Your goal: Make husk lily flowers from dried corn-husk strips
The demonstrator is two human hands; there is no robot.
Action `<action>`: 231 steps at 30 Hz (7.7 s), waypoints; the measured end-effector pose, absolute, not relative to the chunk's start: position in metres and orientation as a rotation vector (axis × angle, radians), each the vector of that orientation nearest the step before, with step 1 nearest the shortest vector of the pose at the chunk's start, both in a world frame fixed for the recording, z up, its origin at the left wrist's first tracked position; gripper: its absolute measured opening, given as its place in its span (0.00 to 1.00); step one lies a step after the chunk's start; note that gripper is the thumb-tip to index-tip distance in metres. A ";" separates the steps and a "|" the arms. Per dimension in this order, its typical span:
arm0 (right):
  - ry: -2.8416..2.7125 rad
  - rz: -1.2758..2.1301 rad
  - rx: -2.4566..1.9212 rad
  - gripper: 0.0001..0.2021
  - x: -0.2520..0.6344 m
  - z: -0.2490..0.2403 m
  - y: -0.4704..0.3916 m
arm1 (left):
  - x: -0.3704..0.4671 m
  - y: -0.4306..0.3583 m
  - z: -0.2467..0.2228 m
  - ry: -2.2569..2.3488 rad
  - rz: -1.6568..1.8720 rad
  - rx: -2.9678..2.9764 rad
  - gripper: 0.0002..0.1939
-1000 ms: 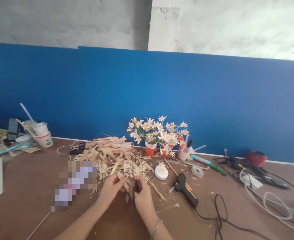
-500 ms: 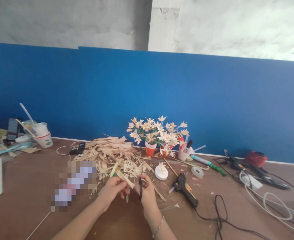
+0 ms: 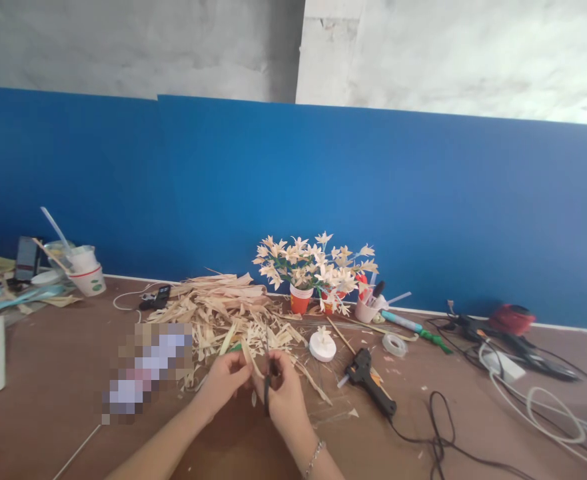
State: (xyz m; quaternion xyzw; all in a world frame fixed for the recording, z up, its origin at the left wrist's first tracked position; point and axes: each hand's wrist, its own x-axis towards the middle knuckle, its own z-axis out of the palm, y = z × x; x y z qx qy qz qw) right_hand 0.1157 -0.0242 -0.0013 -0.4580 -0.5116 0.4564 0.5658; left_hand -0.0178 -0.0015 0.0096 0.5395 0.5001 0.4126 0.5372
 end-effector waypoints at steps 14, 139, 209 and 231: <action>-1.073 1.427 -1.122 0.19 0.130 0.001 -0.023 | -0.019 -0.001 0.005 1.025 1.012 1.303 0.14; -1.614 1.617 -1.364 0.13 0.142 0.002 -0.027 | -0.048 0.022 0.007 1.086 1.056 1.271 0.13; -1.561 1.605 -1.372 0.15 0.141 -0.001 -0.025 | -0.044 0.022 0.005 1.247 1.338 1.090 0.14; -1.471 1.602 -1.377 0.17 0.133 -0.003 -0.026 | -0.033 0.016 0.003 1.278 1.430 1.010 0.15</action>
